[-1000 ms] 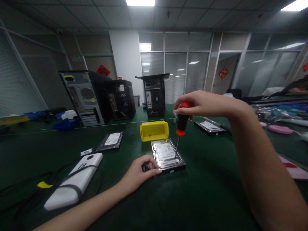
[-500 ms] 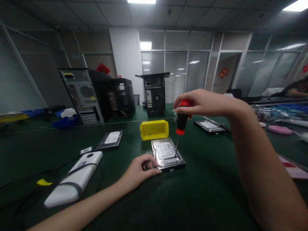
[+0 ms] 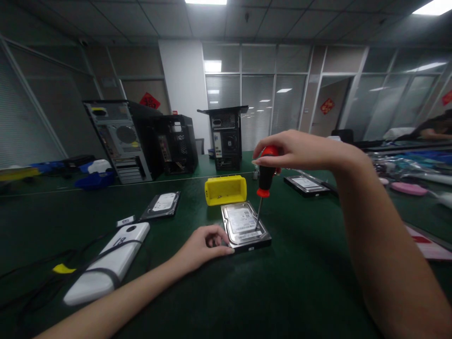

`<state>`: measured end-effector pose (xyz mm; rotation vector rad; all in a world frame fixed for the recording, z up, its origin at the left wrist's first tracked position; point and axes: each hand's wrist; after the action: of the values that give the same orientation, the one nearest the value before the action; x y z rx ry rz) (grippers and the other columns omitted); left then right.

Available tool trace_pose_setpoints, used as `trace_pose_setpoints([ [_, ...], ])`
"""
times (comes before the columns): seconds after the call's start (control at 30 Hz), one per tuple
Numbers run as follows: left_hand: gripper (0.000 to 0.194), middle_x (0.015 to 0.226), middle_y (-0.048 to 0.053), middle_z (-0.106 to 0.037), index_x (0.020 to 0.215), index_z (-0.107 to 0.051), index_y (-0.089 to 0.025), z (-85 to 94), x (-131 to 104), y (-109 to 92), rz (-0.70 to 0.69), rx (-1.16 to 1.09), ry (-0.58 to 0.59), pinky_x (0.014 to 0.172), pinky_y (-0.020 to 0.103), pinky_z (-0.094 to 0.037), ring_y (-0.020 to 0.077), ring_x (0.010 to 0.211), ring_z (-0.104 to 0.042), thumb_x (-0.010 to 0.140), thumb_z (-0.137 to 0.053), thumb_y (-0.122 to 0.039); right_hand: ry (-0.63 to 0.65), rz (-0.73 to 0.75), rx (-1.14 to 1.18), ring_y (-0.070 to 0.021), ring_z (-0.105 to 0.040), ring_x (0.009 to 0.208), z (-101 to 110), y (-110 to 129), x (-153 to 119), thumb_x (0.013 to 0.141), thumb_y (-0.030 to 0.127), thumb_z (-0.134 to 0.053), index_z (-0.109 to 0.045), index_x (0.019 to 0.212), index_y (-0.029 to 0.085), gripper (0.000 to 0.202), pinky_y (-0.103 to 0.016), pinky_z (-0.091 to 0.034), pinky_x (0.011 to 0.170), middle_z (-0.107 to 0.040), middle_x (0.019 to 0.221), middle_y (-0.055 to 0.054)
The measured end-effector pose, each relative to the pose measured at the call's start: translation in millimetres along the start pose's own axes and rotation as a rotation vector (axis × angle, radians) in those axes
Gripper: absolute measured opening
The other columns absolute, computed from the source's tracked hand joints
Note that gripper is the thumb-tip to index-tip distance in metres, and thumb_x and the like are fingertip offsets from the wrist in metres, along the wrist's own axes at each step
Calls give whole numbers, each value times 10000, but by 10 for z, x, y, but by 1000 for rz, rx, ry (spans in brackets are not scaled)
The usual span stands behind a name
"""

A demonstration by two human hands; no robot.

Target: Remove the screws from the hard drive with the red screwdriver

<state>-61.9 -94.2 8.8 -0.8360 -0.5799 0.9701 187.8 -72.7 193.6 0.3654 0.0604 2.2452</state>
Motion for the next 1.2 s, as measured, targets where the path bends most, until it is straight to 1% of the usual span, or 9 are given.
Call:
trace_pose_setpoints([
  [0.1,243,706,-34,-513,850,-634,-153,34,10,2,-9,-31,51,571,205,-331,113,647,-443,739,-671,-366,4,-6,6,-183,-608,738,2,0,-3,779,515,-508,-625,1007,193,411,-298,-452,593,-648,923,-72],
  [0.2,214,707,-32,-517,863,-640,-153,52,10,4,-13,-27,63,574,209,-332,114,645,-443,769,-638,-345,1,-10,9,-181,-607,738,1,2,-8,786,520,-499,-620,1011,192,416,-296,-451,591,-649,917,-71],
  [0.3,201,721,-25,-529,871,-649,-155,56,3,4,-22,-1,53,586,211,-338,117,658,-453,784,-620,-334,1,-13,3,-180,-605,741,2,1,-10,783,520,-505,-619,1008,190,415,-290,-448,585,-647,923,-73],
  [0.5,211,836,8,-570,860,-682,-164,55,6,30,-47,63,19,623,225,-361,128,712,-485,790,-608,-348,-10,7,-17,-174,-602,735,-1,-17,0,789,529,-490,-622,998,179,428,-288,-446,593,-641,928,-76],
  [0.73,212,829,12,-582,855,-685,-158,68,14,21,-26,52,33,622,232,-369,134,707,-492,783,-608,-342,-10,2,-8,-169,-603,712,-3,-22,-3,782,512,-508,-627,996,183,410,-284,-451,577,-642,906,-70],
  [0.9,243,841,18,-581,874,-676,-148,44,13,4,0,59,-2,614,234,-372,137,701,-488,791,-593,-361,-16,3,-15,-177,-600,733,-3,-10,0,783,516,-502,-627,995,185,413,-282,-449,580,-640,916,-69],
  [1.2,244,858,18,-574,893,-674,-164,19,-17,28,-50,87,-44,636,240,-378,146,738,-499,827,-566,-373,-11,10,-3,-161,-603,687,-11,-18,8,789,516,-499,-626,993,187,407,-283,-448,567,-648,885,-64],
])
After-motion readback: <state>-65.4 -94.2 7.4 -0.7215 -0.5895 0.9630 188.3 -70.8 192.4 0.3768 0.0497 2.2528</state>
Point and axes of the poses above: each hand's wrist, its own x-axis towards the middle knuckle, its own z-axis out of the back of the hand, y = z × x
